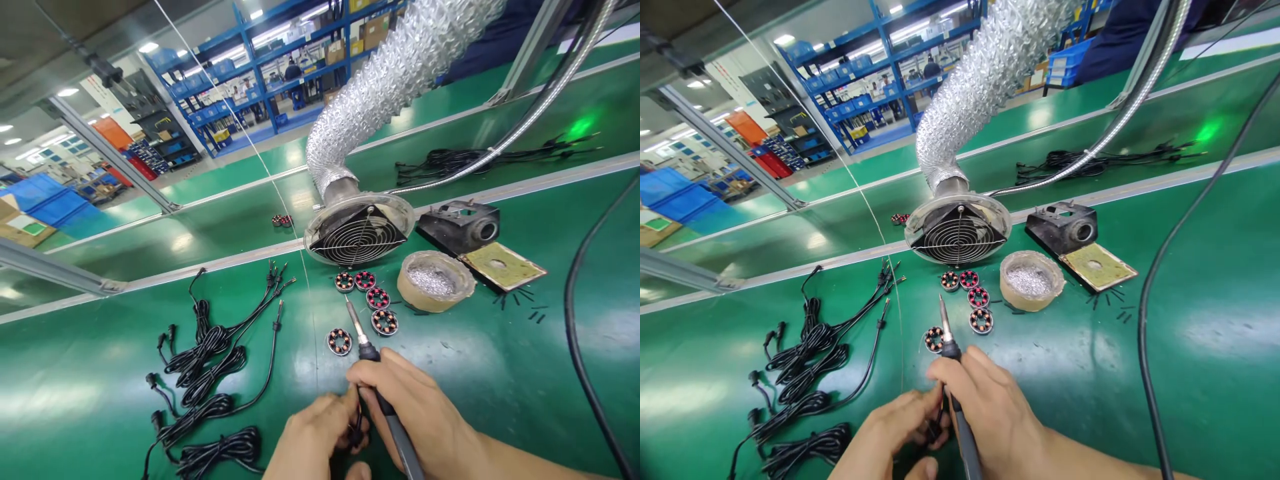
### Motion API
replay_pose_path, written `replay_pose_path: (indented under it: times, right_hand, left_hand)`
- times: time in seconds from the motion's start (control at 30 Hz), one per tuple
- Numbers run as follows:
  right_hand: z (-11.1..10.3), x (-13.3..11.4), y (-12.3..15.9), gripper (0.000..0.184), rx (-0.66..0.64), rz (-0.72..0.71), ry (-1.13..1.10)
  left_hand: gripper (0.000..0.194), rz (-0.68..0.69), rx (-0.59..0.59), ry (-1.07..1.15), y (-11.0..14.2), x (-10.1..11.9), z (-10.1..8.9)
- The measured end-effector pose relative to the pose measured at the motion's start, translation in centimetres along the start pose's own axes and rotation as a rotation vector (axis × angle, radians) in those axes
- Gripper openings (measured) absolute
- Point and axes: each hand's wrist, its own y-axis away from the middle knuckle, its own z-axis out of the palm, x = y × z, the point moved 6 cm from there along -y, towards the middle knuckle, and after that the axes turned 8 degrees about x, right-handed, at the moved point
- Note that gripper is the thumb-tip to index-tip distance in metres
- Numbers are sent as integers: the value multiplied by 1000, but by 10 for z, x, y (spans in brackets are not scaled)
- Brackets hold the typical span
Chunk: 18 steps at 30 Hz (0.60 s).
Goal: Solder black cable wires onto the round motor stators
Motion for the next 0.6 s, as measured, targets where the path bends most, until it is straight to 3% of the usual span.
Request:
replay_pose_path:
  times: [0.07, 0.13, 0.27, 0.33, 0.47, 0.6]
  right_hand:
    - [-1, 1, 0, 27, -8, -6, 0]
    - [-4, 2, -1, 26, -16, -14, 5]
    - [-15, 4, 1, 30, 0, 43, -14]
    - [-16, 2, 4, 32, -42, 84, -80]
    - [-20, 6, 4, 30, -30, 69, -77]
    - [-18, 19, 0, 34, -16, 17, 30]
  left_hand:
    - [42, -14, 2, 37, -2, 4, -5]
    - [30, -35, 83, 12, -7, 7, -17]
    - [37, -137, 307, -44, -23, 2, -43]
    - [42, -163, 356, -148, -30, 0, -47]
    - [39, -123, 350, -391, -41, 6, -42]
    - [35, -28, 222, -362, -42, 14, -25]
